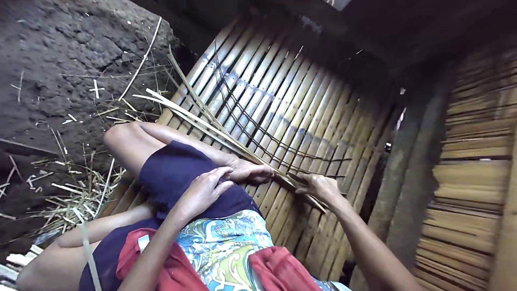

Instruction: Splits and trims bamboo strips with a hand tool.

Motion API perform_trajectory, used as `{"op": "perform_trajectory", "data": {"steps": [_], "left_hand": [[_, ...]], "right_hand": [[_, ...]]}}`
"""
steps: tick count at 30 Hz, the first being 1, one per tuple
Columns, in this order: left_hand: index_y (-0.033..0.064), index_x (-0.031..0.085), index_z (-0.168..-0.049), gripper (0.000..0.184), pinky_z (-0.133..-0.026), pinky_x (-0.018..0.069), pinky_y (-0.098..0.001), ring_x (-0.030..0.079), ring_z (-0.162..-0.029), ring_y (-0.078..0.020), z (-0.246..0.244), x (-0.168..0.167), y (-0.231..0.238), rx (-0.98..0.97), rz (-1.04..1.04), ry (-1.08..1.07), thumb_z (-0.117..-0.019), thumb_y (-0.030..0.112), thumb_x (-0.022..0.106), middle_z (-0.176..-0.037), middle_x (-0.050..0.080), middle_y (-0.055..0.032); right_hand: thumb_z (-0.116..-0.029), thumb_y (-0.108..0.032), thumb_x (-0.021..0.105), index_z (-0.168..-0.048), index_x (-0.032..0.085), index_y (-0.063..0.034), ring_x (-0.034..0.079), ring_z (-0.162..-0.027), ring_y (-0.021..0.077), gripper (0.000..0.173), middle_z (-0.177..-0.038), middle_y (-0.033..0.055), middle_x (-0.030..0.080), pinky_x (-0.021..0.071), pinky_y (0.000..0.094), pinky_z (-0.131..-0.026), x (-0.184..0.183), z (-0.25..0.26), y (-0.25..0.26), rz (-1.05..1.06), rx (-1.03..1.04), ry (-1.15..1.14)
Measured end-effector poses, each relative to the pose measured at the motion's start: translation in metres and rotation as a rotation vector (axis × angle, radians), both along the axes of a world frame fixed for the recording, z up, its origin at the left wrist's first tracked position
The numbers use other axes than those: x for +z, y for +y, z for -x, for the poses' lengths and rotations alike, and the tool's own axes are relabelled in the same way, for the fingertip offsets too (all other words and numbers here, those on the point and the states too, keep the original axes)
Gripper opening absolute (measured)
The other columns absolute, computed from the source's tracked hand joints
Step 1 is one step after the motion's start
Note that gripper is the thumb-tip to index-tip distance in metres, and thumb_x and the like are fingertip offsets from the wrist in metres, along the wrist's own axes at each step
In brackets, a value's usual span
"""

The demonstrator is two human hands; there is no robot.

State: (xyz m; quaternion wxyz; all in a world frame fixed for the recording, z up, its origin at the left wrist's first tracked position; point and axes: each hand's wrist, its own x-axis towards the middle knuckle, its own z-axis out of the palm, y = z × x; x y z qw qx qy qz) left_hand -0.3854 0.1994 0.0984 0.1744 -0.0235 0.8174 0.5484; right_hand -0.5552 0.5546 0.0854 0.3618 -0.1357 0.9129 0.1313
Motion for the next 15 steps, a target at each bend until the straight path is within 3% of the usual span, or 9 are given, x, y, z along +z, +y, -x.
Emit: {"op": "perform_trajectory", "data": {"steps": [2,5,7,11,15], "left_hand": [[0.0036,0.057,-0.142,0.040,-0.103,0.0503,-0.0472,0.066,-0.114,-0.0259,-0.001,-0.001,-0.001,0.011,-0.008,-0.014,-0.1073,0.024,0.053,-0.127,0.067,-0.0152],[0.0034,0.057,-0.141,0.039,-0.103,0.0502,-0.0464,0.066,-0.115,-0.0252,-0.003,-0.003,-0.003,0.032,-0.021,-0.022,-0.1071,0.023,0.054,-0.127,0.067,-0.0152],[0.0035,0.057,-0.141,0.039,-0.104,0.0498,-0.0462,0.066,-0.116,-0.0249,-0.005,-0.002,-0.006,0.035,-0.014,-0.019,-0.1073,0.023,0.053,-0.127,0.067,-0.0149],[0.0055,0.060,-0.139,0.038,-0.101,0.0521,-0.0450,0.067,-0.113,-0.0230,-0.020,0.006,-0.021,0.152,0.030,0.036,-0.1067,0.024,0.054,-0.127,0.067,-0.0126],[0.0058,0.060,-0.138,0.037,-0.096,0.0562,-0.0371,0.069,-0.108,-0.0159,-0.052,0.005,-0.047,0.409,0.024,0.130,-0.1049,0.021,0.055,-0.123,0.069,-0.0093]], "right_hand": [[-0.0928,-0.036,0.076,-0.129,0.069,-0.0072,0.063,-0.112,0.0519,0.047,-0.119,0.0289,0.069,0.0424,0.0728,-0.092,0.014,0.005,-0.003,0.048,-0.051,0.033],[-0.1030,-0.026,0.063,-0.120,0.072,-0.0043,0.065,-0.102,0.0538,0.029,-0.107,0.0303,0.070,0.0445,0.0730,-0.084,0.018,0.023,-0.026,0.138,-0.077,0.161],[-0.1064,-0.027,0.056,-0.117,0.070,-0.0035,0.066,-0.099,0.0516,0.029,-0.103,0.0289,0.070,0.0458,0.0701,-0.081,0.012,0.034,-0.056,0.172,-0.077,0.188],[-0.1045,-0.024,0.059,-0.112,0.072,-0.0029,0.066,-0.099,0.0517,0.025,-0.102,0.0288,0.070,0.0453,0.0709,-0.080,-0.017,0.044,-0.100,0.196,0.020,0.102],[-0.1051,-0.028,0.057,-0.120,0.071,-0.0067,0.064,-0.109,0.0498,0.029,-0.114,0.0270,0.070,0.0445,0.0708,-0.087,-0.033,0.056,-0.103,0.064,0.026,0.039]]}}
